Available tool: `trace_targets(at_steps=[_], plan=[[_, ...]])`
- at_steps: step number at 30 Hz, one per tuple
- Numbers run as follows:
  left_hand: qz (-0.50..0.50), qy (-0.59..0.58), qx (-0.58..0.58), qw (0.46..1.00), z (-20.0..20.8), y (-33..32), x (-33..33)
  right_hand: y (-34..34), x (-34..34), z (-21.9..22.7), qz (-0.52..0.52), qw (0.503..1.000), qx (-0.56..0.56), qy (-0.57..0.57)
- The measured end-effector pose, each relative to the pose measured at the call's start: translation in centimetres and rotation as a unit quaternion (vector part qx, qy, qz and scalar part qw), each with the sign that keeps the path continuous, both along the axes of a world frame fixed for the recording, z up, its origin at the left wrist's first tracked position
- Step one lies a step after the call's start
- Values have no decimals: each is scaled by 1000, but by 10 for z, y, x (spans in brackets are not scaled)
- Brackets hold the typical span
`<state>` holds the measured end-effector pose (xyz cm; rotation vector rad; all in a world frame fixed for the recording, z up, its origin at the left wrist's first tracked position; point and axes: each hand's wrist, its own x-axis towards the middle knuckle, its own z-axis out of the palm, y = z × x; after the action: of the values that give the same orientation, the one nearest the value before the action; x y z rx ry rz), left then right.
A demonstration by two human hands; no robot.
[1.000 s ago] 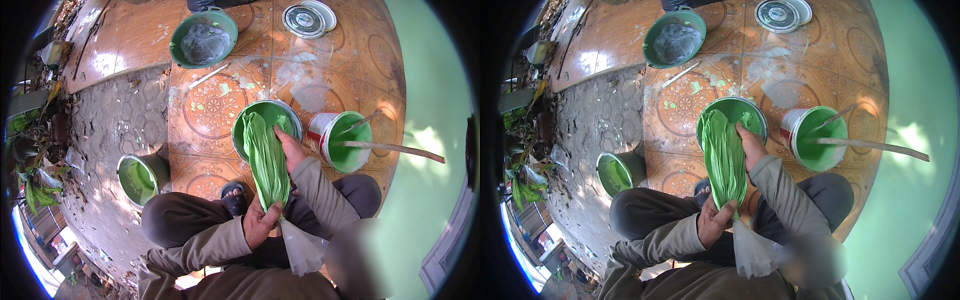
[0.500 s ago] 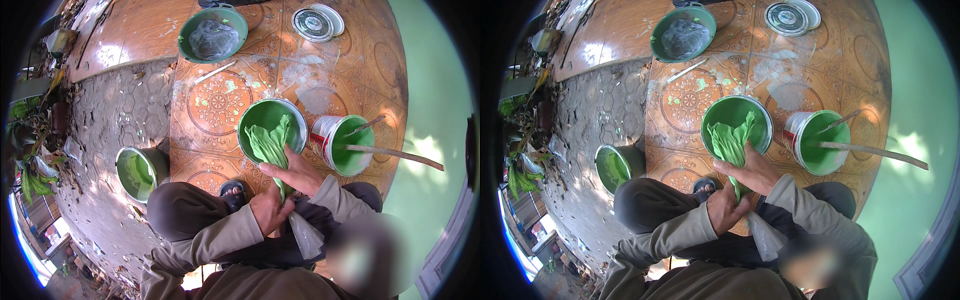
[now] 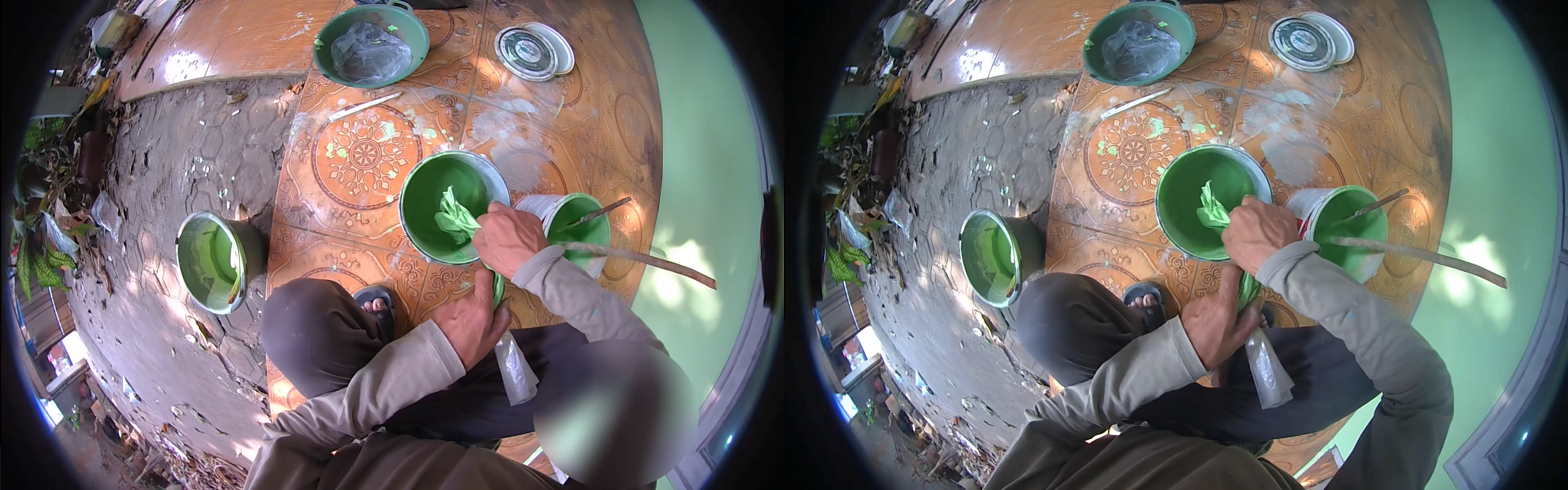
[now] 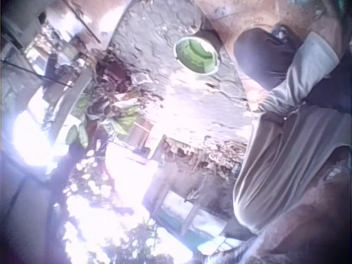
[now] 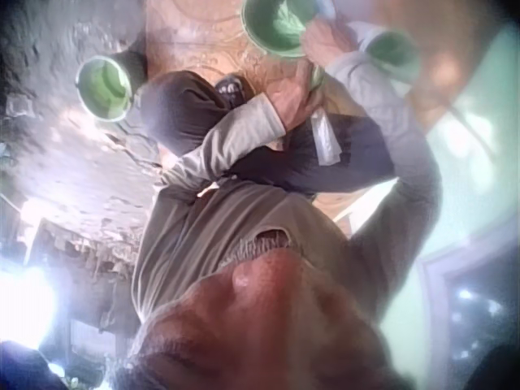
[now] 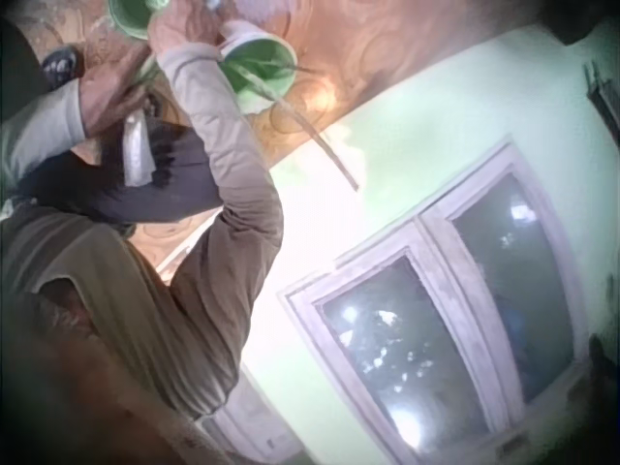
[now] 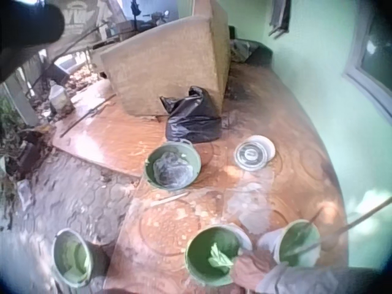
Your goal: The person sits on a tiled floor and stirs green paint in a bucket using a wooden stick. They then pick up a green cloth, dip it into the paint, and squeeze it to mix the paint into the fabric.
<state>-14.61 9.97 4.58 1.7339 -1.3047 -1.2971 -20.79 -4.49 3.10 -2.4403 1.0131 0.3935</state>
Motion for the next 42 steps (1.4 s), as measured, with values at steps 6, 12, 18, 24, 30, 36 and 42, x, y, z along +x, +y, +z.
trace_targets(at_steps=[6, 12, 18, 24, 30, 36, 42], plan=[[20, 39, -31, 999, -4, 27, -21, -9, -27, -7, -77, 991, 81, -76], [38, -3, -160, 986, -7, 19, 24, -6, -27, 20, -73, 988, 74, -117], [149, -256, -274, 915, -30, -67, 88, -4, -31, 35, -41, 988, 29, -145], [44, -145, -281, 948, -60, -106, 116, -17, -37, 38, -10, 980, 37, -195], [-17, 29, -242, 970, -62, -119, 121, -21, -55, 49, 3, 981, 7, -195], [-10, 46, -261, 964, -73, -122, 107, -8, -69, 47, -2, 978, -38, -206], [-48, 100, -190, 976, -71, -115, 107, -4, -67, 46, -16, 980, -68, -186]])
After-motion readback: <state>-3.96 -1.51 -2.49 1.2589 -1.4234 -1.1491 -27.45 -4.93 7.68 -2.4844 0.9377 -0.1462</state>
